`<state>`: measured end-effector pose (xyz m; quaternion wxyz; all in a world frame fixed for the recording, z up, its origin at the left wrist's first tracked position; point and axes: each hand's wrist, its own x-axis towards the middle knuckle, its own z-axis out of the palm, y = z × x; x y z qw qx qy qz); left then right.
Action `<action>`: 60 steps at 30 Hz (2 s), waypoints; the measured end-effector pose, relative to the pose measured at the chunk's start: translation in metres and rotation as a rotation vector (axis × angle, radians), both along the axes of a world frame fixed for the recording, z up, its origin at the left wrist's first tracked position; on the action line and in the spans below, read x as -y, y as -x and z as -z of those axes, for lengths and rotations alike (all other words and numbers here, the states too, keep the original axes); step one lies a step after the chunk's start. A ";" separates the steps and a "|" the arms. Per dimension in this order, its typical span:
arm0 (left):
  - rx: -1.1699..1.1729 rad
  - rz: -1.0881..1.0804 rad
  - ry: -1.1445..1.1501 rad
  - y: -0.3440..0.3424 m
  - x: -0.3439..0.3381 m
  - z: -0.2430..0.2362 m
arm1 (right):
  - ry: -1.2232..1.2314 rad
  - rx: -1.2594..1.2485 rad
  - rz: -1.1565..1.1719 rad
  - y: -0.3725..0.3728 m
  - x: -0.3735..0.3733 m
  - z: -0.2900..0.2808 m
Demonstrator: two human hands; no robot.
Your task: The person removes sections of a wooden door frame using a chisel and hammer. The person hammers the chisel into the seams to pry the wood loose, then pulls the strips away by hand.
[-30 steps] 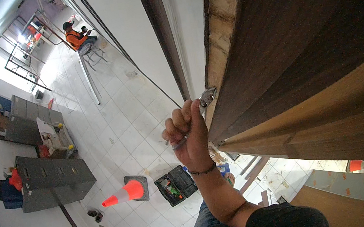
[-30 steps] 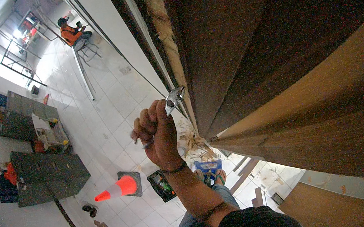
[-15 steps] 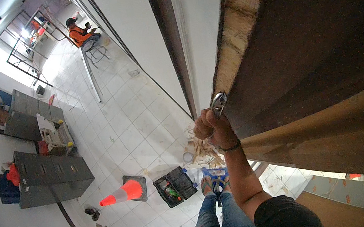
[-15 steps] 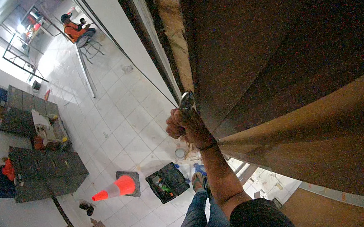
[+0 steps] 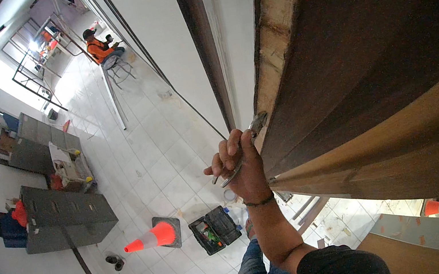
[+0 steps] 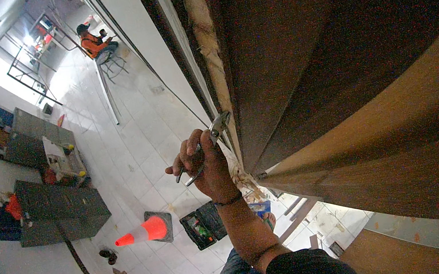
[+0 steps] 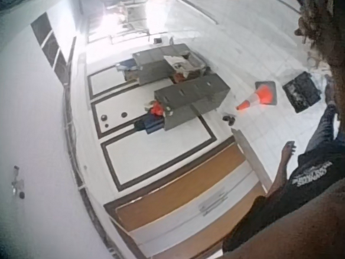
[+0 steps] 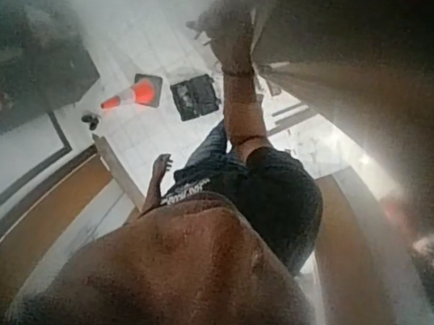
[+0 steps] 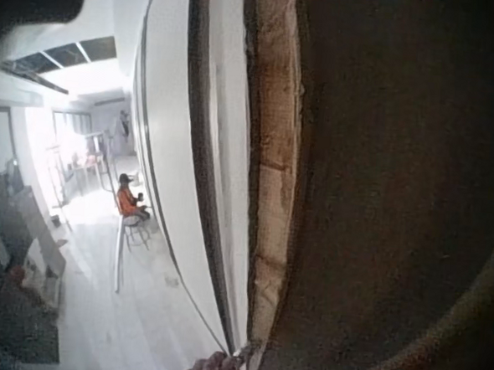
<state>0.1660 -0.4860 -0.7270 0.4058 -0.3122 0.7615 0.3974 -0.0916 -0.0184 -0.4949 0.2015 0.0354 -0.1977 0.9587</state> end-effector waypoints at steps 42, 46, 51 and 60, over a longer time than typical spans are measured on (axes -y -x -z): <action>-0.608 -0.120 -0.513 0.157 -0.174 -0.151 | -0.876 0.652 -0.666 -0.112 0.111 0.091; -0.709 -0.203 -0.880 0.187 -0.221 -0.212 | -1.128 0.617 -0.820 -0.121 0.101 0.040; -0.585 -0.018 -0.824 0.182 -0.233 -0.211 | -1.296 0.544 -0.764 -0.152 0.084 0.050; -0.654 0.002 -0.975 0.184 -0.230 -0.197 | -1.253 0.742 -0.840 -0.187 0.052 0.046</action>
